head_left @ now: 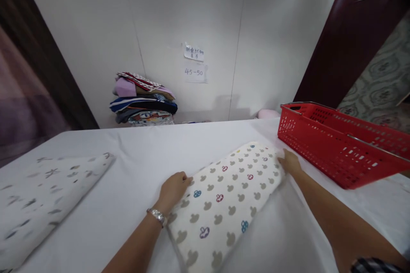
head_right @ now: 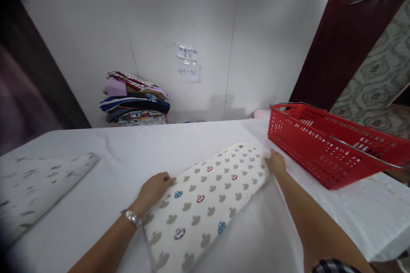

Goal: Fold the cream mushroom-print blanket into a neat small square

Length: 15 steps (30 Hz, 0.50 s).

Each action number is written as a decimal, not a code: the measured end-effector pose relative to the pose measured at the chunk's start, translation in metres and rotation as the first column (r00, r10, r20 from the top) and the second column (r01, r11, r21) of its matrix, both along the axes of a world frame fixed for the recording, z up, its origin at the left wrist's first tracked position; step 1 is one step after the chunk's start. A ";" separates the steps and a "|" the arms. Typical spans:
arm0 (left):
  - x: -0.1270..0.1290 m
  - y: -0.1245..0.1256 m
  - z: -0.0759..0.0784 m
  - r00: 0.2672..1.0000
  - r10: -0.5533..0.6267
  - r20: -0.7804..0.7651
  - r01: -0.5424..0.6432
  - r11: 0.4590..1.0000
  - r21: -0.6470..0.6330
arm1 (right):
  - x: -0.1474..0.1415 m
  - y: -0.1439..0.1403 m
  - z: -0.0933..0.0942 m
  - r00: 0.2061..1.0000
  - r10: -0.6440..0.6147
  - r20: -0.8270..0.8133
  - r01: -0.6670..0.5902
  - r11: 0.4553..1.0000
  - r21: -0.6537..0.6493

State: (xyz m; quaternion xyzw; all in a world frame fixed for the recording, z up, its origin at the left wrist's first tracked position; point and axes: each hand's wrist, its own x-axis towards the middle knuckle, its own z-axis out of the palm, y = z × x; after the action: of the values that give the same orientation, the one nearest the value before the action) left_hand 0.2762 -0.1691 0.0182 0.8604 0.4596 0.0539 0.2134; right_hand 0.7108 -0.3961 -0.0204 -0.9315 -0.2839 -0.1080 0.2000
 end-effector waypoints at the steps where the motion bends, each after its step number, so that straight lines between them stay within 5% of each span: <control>1: 0.000 -0.001 0.001 1.000 0.001 0.000 -0.001 1.000 -0.006 | -0.007 0.007 0.002 0.999 0.037 0.033 -0.035 0.999 -0.041; 6: -0.002 -0.002 0.003 1.000 -0.012 0.008 0.012 0.999 0.030 | -0.064 0.055 0.010 0.896 0.442 0.037 -0.421 0.874 -0.241; 9: -0.003 -0.001 -0.002 1.000 -0.027 0.013 0.026 0.998 0.056 | -0.072 0.078 0.013 0.897 0.437 -0.069 -0.435 0.843 -0.317; 15: -0.003 0.004 -0.010 0.999 -0.031 -0.005 0.032 0.997 0.068 | -0.041 0.096 0.014 0.893 0.396 -0.215 -0.449 0.821 -0.352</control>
State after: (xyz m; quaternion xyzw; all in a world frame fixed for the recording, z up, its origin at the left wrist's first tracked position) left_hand 0.2728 -0.1654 0.0078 0.8744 0.4443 0.0643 0.1840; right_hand 0.6700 -0.3000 -0.0062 -0.8711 -0.4852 0.0603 0.0465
